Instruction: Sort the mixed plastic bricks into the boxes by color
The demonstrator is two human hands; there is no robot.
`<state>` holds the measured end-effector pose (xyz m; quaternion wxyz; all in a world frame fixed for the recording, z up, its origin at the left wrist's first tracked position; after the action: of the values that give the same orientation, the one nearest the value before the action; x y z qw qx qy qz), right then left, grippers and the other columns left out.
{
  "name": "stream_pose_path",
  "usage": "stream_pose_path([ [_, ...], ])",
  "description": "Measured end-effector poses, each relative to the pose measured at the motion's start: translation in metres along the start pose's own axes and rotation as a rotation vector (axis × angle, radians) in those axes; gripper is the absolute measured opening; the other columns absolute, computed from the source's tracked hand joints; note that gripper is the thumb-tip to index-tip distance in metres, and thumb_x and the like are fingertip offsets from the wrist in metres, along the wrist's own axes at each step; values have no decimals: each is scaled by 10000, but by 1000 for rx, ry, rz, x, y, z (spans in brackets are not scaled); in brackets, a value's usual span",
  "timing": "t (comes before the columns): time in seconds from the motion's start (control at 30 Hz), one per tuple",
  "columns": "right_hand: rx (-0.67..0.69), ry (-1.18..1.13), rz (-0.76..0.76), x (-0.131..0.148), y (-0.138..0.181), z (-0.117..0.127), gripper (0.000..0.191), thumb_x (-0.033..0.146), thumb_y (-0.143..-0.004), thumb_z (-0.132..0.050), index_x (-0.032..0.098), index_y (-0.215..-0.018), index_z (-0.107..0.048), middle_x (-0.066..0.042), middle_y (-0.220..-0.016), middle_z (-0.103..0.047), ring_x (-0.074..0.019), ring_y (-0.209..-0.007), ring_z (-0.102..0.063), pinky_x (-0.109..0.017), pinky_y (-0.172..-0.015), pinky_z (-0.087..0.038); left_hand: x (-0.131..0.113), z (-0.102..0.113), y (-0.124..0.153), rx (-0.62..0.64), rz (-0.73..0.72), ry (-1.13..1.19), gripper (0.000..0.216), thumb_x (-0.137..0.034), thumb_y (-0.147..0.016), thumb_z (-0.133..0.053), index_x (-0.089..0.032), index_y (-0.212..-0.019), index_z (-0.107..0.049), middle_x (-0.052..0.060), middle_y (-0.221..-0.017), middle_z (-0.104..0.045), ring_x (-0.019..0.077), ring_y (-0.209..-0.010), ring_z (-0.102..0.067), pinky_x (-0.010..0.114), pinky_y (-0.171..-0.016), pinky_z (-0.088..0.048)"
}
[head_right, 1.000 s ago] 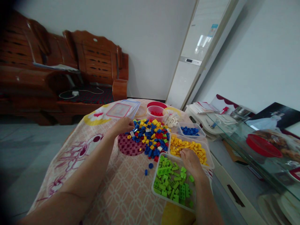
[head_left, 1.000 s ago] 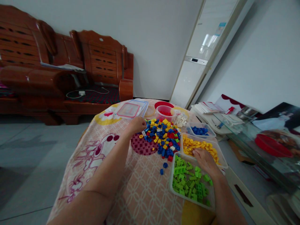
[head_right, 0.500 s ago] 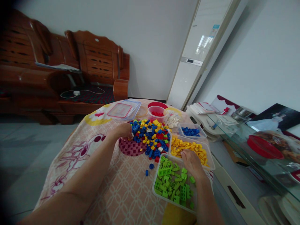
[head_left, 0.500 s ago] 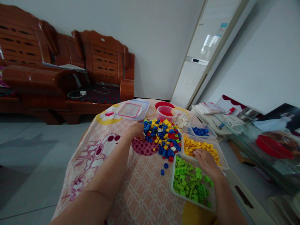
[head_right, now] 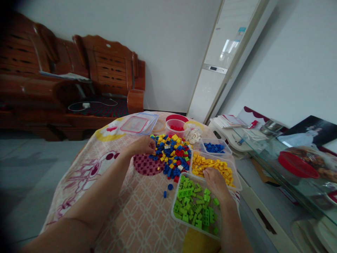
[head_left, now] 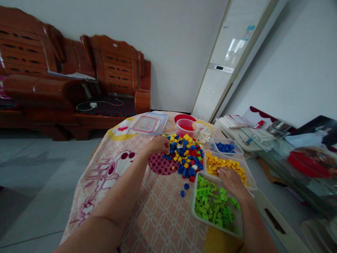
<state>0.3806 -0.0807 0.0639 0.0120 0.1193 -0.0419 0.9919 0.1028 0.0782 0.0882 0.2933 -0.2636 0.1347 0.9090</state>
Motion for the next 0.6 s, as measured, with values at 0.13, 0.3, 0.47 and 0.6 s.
stream_pose_path([
  [0.13, 3, -2, 2, 1, 0, 0, 374, 328, -934, -288, 196, -732, -574, -73, -809, -656, -188, -779, -592, -291, -739, -385, -39, -22, -3, -7, -165, 232, 141, -216, -695, -623, -137, -788, -693, -8, -600, -675, 114, -532, -614, 175, -515, -437],
  [0.3, 2, -8, 8, 2, 0, 0, 389, 323, -936, -278, 193, -720, -575, -71, -798, -649, -188, -773, -587, -290, -746, -386, -85, -57, -9, -67, -212, 543, 135, -225, -743, -613, -125, -796, -685, 9, -612, -672, 117, -536, -618, 192, -525, -470],
  [0.47, -3, -1, 6, 1, -1, 0, 400, 299, -934, -283, 181, -761, -623, -85, -838, -671, -193, -814, -601, -283, -777, -397, -122, -98, -14, -54, -242, 762, 226, -227, -782, -588, -107, -939, -698, 52, -682, -700, 140, -578, -646, 218, -548, -506],
  [0.6, 1, 7, 1, -1, -1, -1, 405, 305, -942, -295, 174, -792, -647, -91, -867, -687, -196, -854, -614, -273, -797, -401, -144, -101, -9, -110, -384, 656, 308, -184, -765, -587, -145, -1048, -705, 76, -955, -733, 156, -802, -678, 236, -719, -525],
])
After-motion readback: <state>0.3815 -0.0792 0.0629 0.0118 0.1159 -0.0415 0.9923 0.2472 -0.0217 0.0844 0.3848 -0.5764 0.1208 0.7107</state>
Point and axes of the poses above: each hand's wrist, its own y-axis away from the middle knuckle, its own z-axis out of the back of the hand, x = y × z, the point moved 10 cm from there along -y, towards the middle knuckle
